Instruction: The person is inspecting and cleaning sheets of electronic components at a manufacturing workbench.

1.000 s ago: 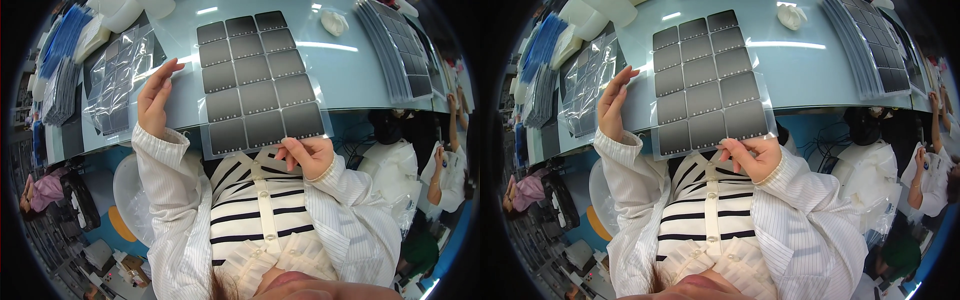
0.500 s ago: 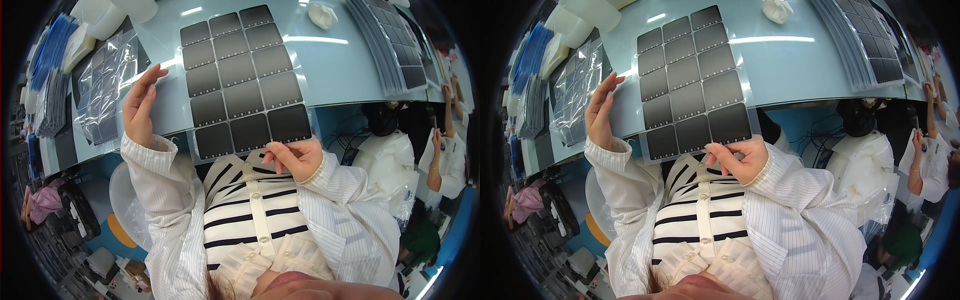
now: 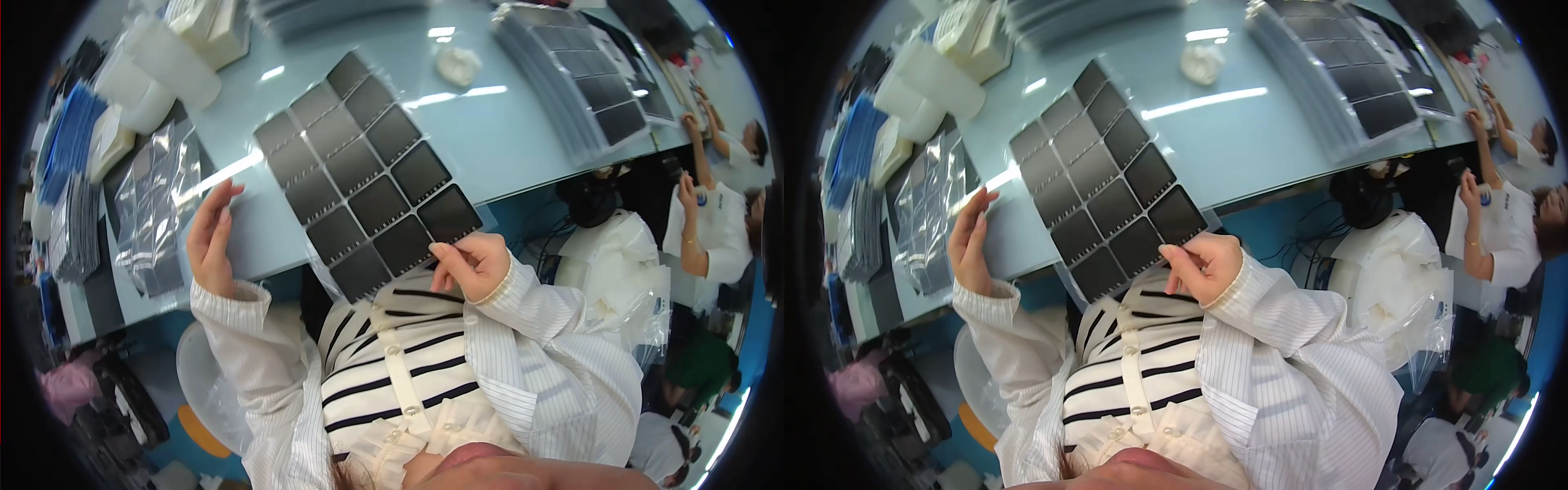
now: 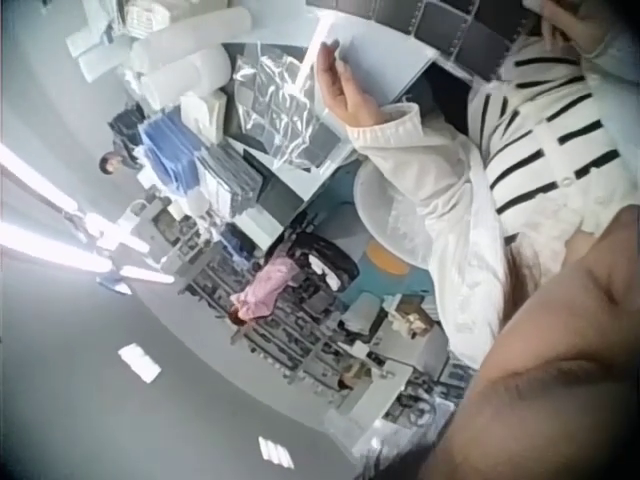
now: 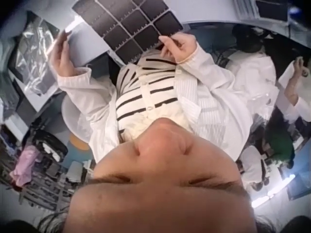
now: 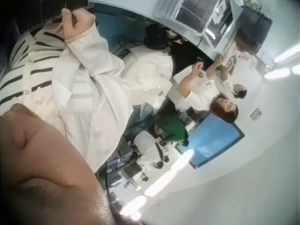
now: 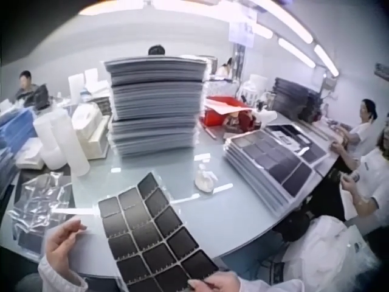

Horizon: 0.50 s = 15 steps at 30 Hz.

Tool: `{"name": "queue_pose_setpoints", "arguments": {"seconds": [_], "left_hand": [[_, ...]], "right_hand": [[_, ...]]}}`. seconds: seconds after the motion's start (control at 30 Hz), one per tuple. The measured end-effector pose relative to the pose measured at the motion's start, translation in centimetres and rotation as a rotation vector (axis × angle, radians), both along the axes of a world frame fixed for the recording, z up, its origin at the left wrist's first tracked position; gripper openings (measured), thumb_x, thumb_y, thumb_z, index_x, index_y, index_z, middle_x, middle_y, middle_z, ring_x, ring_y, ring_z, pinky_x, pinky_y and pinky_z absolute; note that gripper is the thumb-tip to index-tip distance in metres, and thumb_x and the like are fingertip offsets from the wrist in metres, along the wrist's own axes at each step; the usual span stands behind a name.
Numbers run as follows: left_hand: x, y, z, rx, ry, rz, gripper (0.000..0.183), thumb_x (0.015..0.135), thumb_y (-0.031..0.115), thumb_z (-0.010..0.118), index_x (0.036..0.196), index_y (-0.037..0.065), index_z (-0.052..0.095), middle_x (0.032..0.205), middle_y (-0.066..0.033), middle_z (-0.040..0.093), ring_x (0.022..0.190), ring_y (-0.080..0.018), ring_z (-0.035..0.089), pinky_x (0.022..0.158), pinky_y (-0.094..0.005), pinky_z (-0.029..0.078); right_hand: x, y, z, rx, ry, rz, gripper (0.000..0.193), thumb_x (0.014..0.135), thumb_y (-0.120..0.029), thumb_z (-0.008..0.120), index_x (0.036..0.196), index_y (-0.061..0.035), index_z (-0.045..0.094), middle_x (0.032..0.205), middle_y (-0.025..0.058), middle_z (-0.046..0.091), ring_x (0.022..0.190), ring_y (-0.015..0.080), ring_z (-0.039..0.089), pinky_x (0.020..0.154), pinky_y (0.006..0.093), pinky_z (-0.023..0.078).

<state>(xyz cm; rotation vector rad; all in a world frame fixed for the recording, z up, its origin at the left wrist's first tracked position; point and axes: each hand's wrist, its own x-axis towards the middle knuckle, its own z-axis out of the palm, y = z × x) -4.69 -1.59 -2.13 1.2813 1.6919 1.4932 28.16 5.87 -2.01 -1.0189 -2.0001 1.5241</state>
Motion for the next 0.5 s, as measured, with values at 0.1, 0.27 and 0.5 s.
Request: {"name": "queue_pose_setpoints", "arguments": {"seconds": [0.1,0.27,0.5], "left_hand": [[-0.2,-0.2,0.1,-0.005,-0.011,-0.013,0.036,0.089,0.008,0.045,0.123,-0.003,0.049,0.113,-0.0127,0.057,0.110,-0.0191,0.049,0.099,-0.0302,0.030],[-0.4,-0.4,-0.3,0.021,-0.052,-0.014,0.035,0.089,0.007,0.045,0.122,-0.003,0.049,0.112,-0.0122,0.058,0.110,-0.0188,0.050,0.100,-0.0307,0.030],[-0.3,-0.3,-0.5,0.010,-0.081,0.015,0.034,0.089,0.007,0.045,0.121,-0.001,0.051,0.111,-0.0109,0.059,0.108,-0.0171,0.050,0.098,-0.0290,0.031]], "right_hand": [[1.8,1.7,1.5,-0.162,0.085,-0.295,0.023,0.089,-0.009,0.051,0.071,0.0040,0.058,0.052,0.0113,0.060,0.043,0.0114,0.056,0.041,0.0198,0.042],[5.9,4.0,5.3,0.114,0.153,-0.663,0.024,0.086,-0.007,0.052,0.063,0.0002,0.053,0.047,0.0062,0.053,0.038,0.0106,0.050,0.037,0.0203,0.034],[15.0,11.4,8.2,0.299,0.315,-0.902,0.027,0.088,-0.018,0.056,0.065,-0.0044,0.051,0.044,0.0048,0.050,0.034,0.0104,0.045,0.033,0.0223,0.031]]}}
